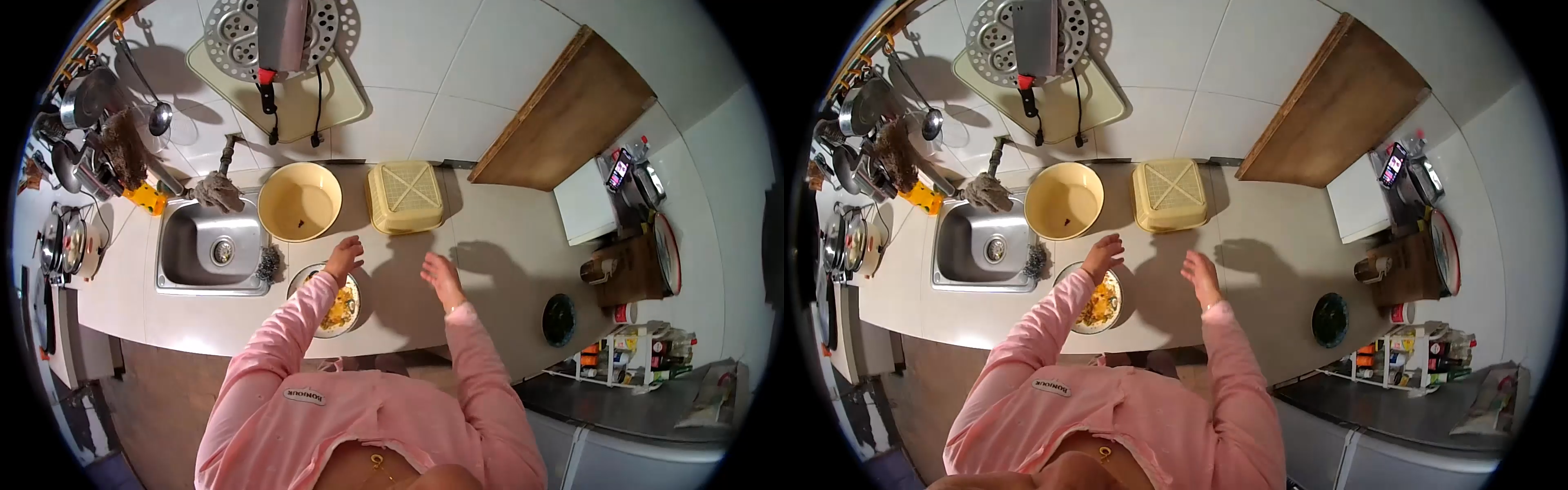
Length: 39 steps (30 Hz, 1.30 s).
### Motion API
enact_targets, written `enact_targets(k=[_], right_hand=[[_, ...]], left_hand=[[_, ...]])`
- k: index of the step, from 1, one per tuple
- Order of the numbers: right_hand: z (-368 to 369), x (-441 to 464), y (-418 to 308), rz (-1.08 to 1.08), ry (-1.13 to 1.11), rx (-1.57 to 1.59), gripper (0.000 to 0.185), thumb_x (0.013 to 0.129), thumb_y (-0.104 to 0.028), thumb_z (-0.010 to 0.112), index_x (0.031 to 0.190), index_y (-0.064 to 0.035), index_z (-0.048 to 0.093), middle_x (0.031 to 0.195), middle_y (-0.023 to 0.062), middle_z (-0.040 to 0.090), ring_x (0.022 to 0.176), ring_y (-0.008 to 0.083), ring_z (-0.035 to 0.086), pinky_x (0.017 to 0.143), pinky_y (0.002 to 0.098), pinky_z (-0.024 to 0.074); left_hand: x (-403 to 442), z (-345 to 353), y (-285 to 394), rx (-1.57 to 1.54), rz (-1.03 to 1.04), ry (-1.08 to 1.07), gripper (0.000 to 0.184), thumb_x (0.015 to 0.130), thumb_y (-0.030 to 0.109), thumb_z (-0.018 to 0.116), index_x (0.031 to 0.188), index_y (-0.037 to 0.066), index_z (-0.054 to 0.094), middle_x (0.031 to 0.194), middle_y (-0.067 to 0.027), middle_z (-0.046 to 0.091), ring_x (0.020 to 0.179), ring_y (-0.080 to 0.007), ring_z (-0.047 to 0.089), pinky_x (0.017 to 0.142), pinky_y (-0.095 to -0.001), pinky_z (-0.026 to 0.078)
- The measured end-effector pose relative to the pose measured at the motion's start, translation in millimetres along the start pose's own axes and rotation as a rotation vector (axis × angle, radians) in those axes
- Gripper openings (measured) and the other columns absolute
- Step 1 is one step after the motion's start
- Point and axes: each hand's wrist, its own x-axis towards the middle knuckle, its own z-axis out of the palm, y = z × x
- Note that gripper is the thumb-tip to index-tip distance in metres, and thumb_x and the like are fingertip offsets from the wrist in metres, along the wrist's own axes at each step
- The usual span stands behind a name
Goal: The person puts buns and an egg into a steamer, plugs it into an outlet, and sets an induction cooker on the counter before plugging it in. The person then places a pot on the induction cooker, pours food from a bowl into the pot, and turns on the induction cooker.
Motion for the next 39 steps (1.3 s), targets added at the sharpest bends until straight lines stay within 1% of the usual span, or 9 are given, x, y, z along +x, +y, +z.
enact_targets(k=[4,7,11,15,18,23,28,32,39], right_hand=[[5,83,-29,-0.029,0.206,-0.245,0.041,0.086,-0.031,0.053,0.114,-0.0013,0.050,0.112,0.0099,0.054,0.104,0.0219,0.050,0.089,0.0379,0.0405],[-4,139,-40,-0.266,0.182,-0.483,0.043,0.087,-0.032,0.051,0.116,0.0005,0.049,0.116,0.0114,0.053,0.108,0.0245,0.049,0.093,0.0352,0.0363],[-21,211,-21,-0.244,0.212,-0.518,0.043,0.086,-0.025,0.047,0.119,0.0017,0.046,0.114,0.0169,0.054,0.110,0.0284,0.048,0.091,0.0351,0.0368],[-9,193,-44,-0.174,0.127,-0.513,0.048,0.089,-0.035,0.042,0.119,0.0023,0.047,0.119,0.0171,0.052,0.113,0.0280,0.046,0.094,0.0350,0.0338],[-3,181,-52,-0.214,0.089,-0.580,0.046,0.091,-0.035,0.043,0.120,0.0007,0.048,0.120,0.0161,0.052,0.113,0.0267,0.046,0.093,0.0339,0.0347],[-3,160,-55,-0.262,0.063,-0.442,0.042,0.090,-0.028,0.046,0.119,0.0019,0.046,0.113,0.0174,0.053,0.107,0.0288,0.049,0.089,0.0353,0.0375],[-45,109,-52,-0.274,-0.011,-0.038,0.038,0.091,-0.029,0.050,0.123,-0.0104,0.046,0.114,0.0009,0.050,0.102,0.0121,0.047,0.085,0.0285,0.0377],[-94,36,-54,-0.347,0.072,0.099,0.038,0.090,-0.025,0.047,0.123,-0.0058,0.045,0.121,0.0049,0.047,0.112,0.0193,0.044,0.095,0.0389,0.0335],[-156,-30,-40,-0.306,0.403,-0.085,0.039,0.090,-0.023,0.044,0.124,-0.0042,0.045,0.115,0.0075,0.051,0.103,0.0177,0.050,0.085,0.0314,0.0423]], left_hand=[[45,21,0,0.065,-0.007,0.129,0.056,0.083,0.017,0.055,0.133,0.004,0.035,0.125,-0.0096,0.045,0.111,-0.0218,0.047,0.092,-0.0420,0.041],[84,35,-4,0.259,0.060,0.177,0.062,0.083,0.019,0.055,0.136,0.001,0.029,0.135,-0.0147,0.038,0.121,-0.0258,0.041,0.096,-0.0352,0.037],[107,67,1,0.208,0.141,0.228,0.063,0.083,0.020,0.055,0.135,-0.003,0.028,0.134,-0.0175,0.040,0.123,-0.0263,0.038,0.100,-0.0307,0.031],[104,84,19,0.212,0.050,0.091,0.068,0.085,0.020,0.054,0.139,-0.003,0.020,0.140,-0.0173,0.032,0.129,-0.0251,0.032,0.105,-0.0311,0.025],[103,94,4,0.251,0.293,0.238,0.051,0.083,0.015,0.054,0.128,-0.002,0.036,0.122,-0.0168,0.047,0.113,-0.0262,0.045,0.095,-0.0330,0.035],[107,90,-8,0.346,0.449,0.258,0.065,0.085,0.017,0.055,0.138,0.000,0.020,0.142,-0.0164,0.025,0.132,-0.0266,0.022,0.107,-0.0326,0.020],[59,116,-30,0.648,0.811,0.219,0.079,0.079,0.009,0.062,0.141,0.004,0.013,0.146,-0.0185,0.015,0.136,-0.0329,0.011,0.111,-0.0382,0.013],[-16,165,-34,0.671,0.707,-0.007,0.084,0.077,0.005,0.062,0.142,0.005,0.010,0.147,-0.0191,0.010,0.137,-0.0339,0.008,0.111,-0.0401,0.011],[-38,188,-91,0.644,0.489,-0.253,0.085,0.078,0.012,0.061,0.143,0.005,0.007,0.147,-0.0205,0.008,0.136,-0.0353,0.007,0.111,-0.0411,0.012]])
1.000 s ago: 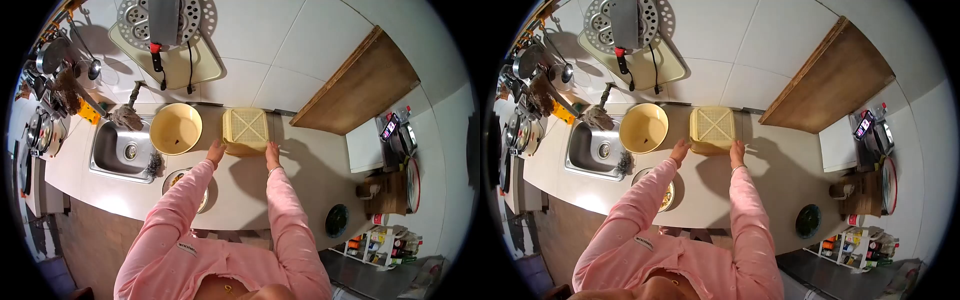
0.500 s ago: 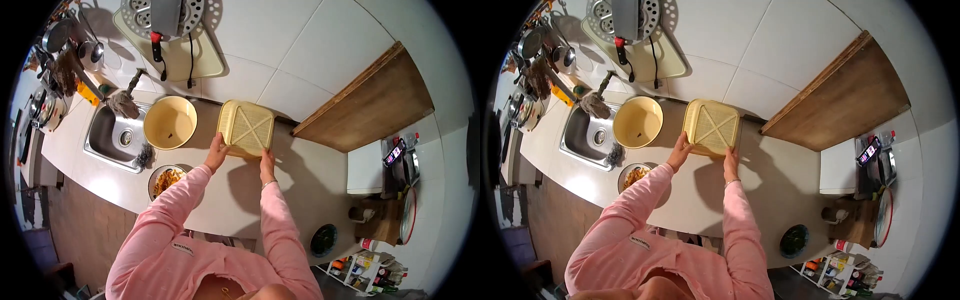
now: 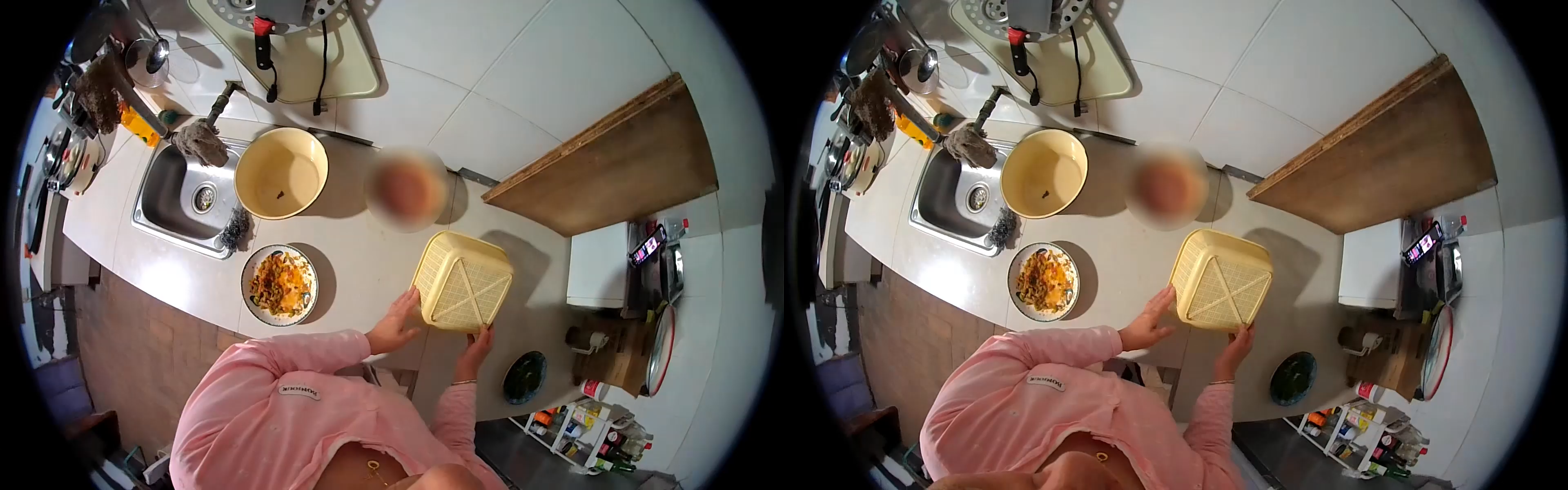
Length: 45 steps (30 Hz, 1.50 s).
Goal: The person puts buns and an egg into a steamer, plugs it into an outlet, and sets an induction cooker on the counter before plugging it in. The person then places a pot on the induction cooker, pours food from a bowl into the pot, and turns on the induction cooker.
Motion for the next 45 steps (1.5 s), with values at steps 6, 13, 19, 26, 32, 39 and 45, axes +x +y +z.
enact_targets(k=[6,13,19,26,32,39,45], right_hand=[[3,-14,11,0.083,0.053,-0.066,0.040,0.088,-0.024,0.048,0.123,-0.0033,0.047,0.110,0.0065,0.054,0.097,0.0161,0.051,0.083,0.0326,0.0420],[5,-13,40,0.101,0.044,-0.061,0.036,0.088,-0.023,0.048,0.118,-0.0032,0.051,0.102,0.0035,0.057,0.088,0.0143,0.055,0.073,0.0269,0.0445],[35,-13,-1,-0.012,-0.126,-0.016,0.035,0.090,-0.023,0.048,0.119,-0.0038,0.049,0.112,0.0059,0.054,0.104,0.0177,0.051,0.084,0.0318,0.0446],[149,87,-17,-0.143,-0.348,-0.142,0.037,0.089,-0.025,0.053,0.119,-0.0033,0.048,0.115,0.0044,0.053,0.107,0.0166,0.049,0.090,0.0346,0.0397],[216,138,18,-0.222,-0.256,-0.423,0.037,0.087,-0.032,0.055,0.108,-0.0011,0.057,0.100,0.0087,0.062,0.091,0.0185,0.056,0.080,0.0314,0.0426],[219,124,16,-0.174,-0.329,-0.492,0.041,0.088,-0.032,0.051,0.113,0.0007,0.053,0.109,0.0142,0.059,0.102,0.0246,0.055,0.084,0.0326,0.0423],[160,87,37,-0.308,-0.348,-0.367,0.042,0.091,-0.023,0.049,0.124,0.0014,0.045,0.123,0.0125,0.051,0.108,0.0227,0.051,0.090,0.0311,0.0392]], left_hand=[[3,8,-29,0.014,-0.095,-0.033,0.084,0.079,0.015,0.062,0.142,0.003,0.008,0.146,-0.0213,0.010,0.137,-0.0339,0.007,0.111,-0.0392,0.012],[-2,-1,-27,0.031,-0.230,-0.013,0.085,0.079,0.018,0.064,0.142,0.001,0.008,0.146,-0.0220,0.011,0.136,-0.0340,0.008,0.111,-0.0385,0.013],[-3,-16,-22,0.111,-0.010,0.182,0.086,0.078,0.013,0.065,0.142,0.003,0.009,0.146,-0.0210,0.011,0.136,-0.0333,0.010,0.110,-0.0382,0.013],[77,-92,-43,0.133,0.096,0.509,0.076,0.077,0.010,0.063,0.139,0.001,0.020,0.140,-0.0198,0.027,0.131,-0.0331,0.025,0.108,-0.0387,0.020],[121,-132,-79,-0.003,-0.117,0.528,0.071,0.076,0.024,0.062,0.134,0.001,0.028,0.133,-0.0202,0.036,0.125,-0.0357,0.031,0.105,-0.0418,0.024],[126,-140,-104,-0.004,-0.220,0.482,0.068,0.077,0.021,0.062,0.134,0.001,0.031,0.128,-0.0201,0.042,0.123,-0.0338,0.035,0.104,-0.0401,0.026],[92,-136,-100,0.086,-0.182,0.627,0.057,0.080,0.018,0.061,0.129,0.002,0.038,0.123,-0.0191,0.048,0.115,-0.0320,0.046,0.097,-0.0374,0.036]])
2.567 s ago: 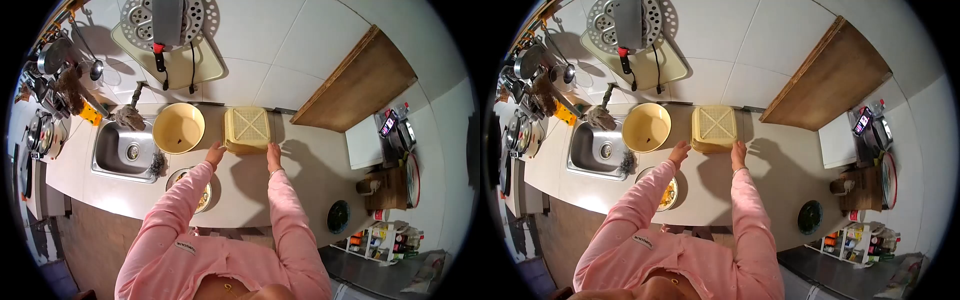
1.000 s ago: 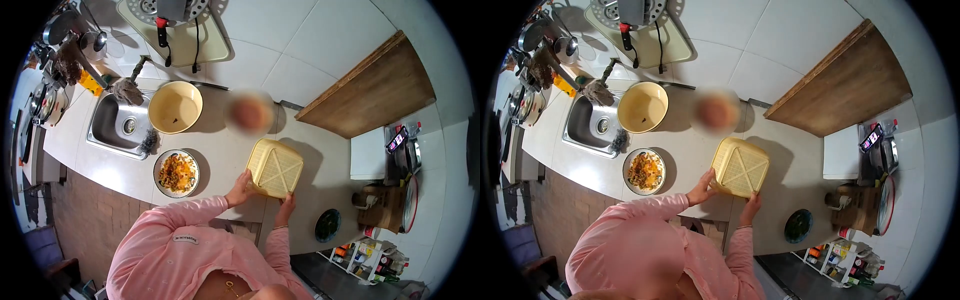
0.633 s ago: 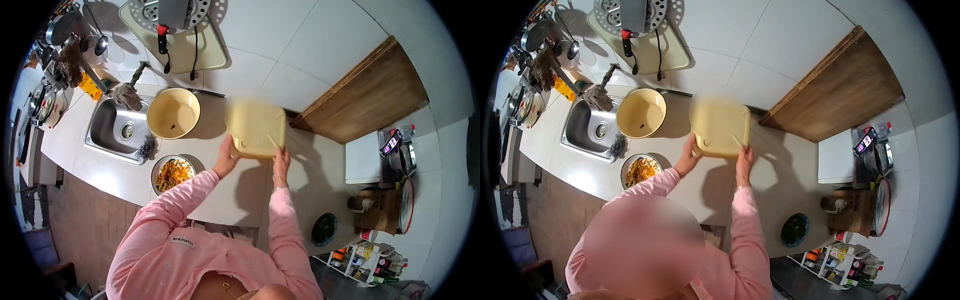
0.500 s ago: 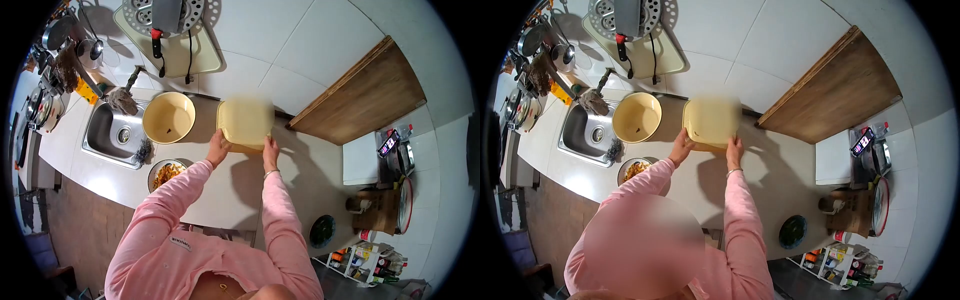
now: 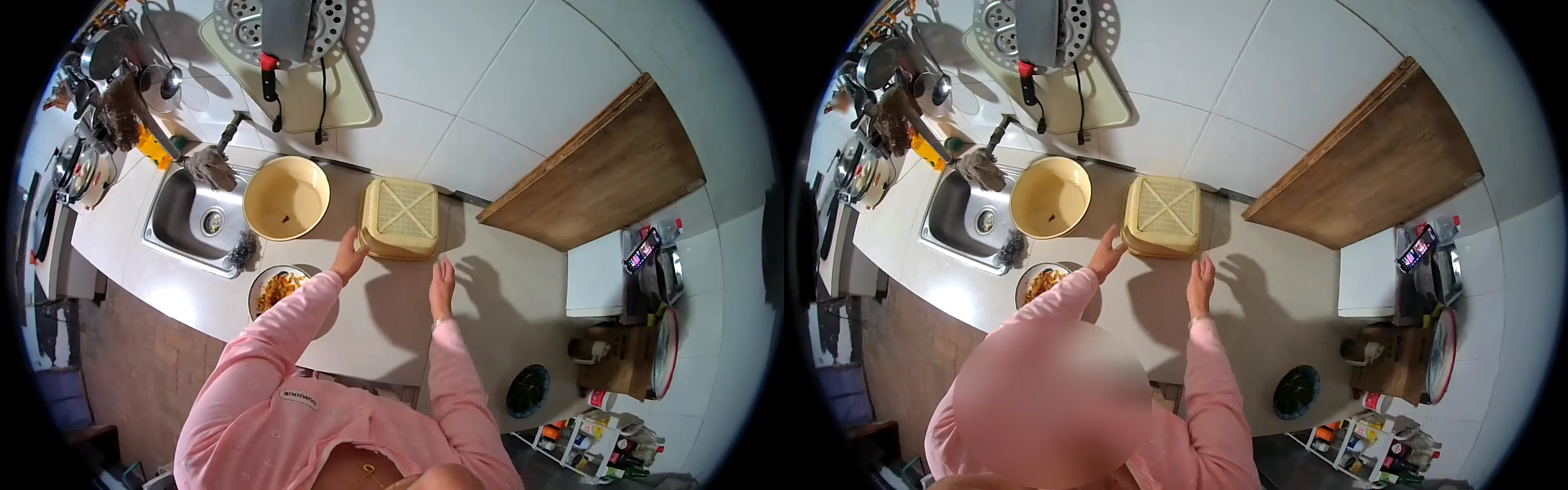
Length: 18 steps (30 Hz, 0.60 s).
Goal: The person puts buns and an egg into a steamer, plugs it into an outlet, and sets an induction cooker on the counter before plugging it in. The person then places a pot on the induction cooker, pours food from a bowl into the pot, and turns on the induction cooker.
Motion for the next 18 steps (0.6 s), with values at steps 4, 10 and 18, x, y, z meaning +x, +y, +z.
enact_targets(k=[4,10,18], right_hand=[[-25,-113,33,0.157,-0.091,0.171,0.033,0.092,-0.019,0.048,0.120,-0.0011,0.049,0.114,0.0064,0.055,0.101,0.0130,0.053,0.084,0.0274,0.0424],[-37,-262,4,0.598,-0.393,0.500,0.027,0.093,-0.018,0.042,0.106,0.0024,0.054,0.095,0.0099,0.061,0.080,0.0156,0.059,0.072,0.0270,0.0481],[-9,-257,-5,0.449,-1.033,0.519,0.027,0.091,-0.020,0.044,0.108,-0.0014,0.055,0.091,0.0065,0.061,0.078,0.0119,0.058,0.066,0.0229,0.0473]], left_hand=[[-75,-43,31,-0.242,-0.240,-0.298,0.048,0.083,0.018,0.059,0.125,0.001,0.044,0.114,-0.0155,0.057,0.102,-0.0251,0.055,0.088,-0.0328,0.043],[-207,-96,65,-0.130,-0.323,-0.937,0.029,0.085,0.027,0.053,0.100,0.005,0.064,0.093,-0.0048,0.065,0.079,-0.0132,0.058,0.073,-0.0263,0.046],[-258,-81,89,-0.281,-0.436,-0.620,0.025,0.085,0.023,0.056,0.083,-0.001,0.065,0.080,-0.0057,0.064,0.074,-0.0124,0.058,0.066,-0.0281,0.047]])
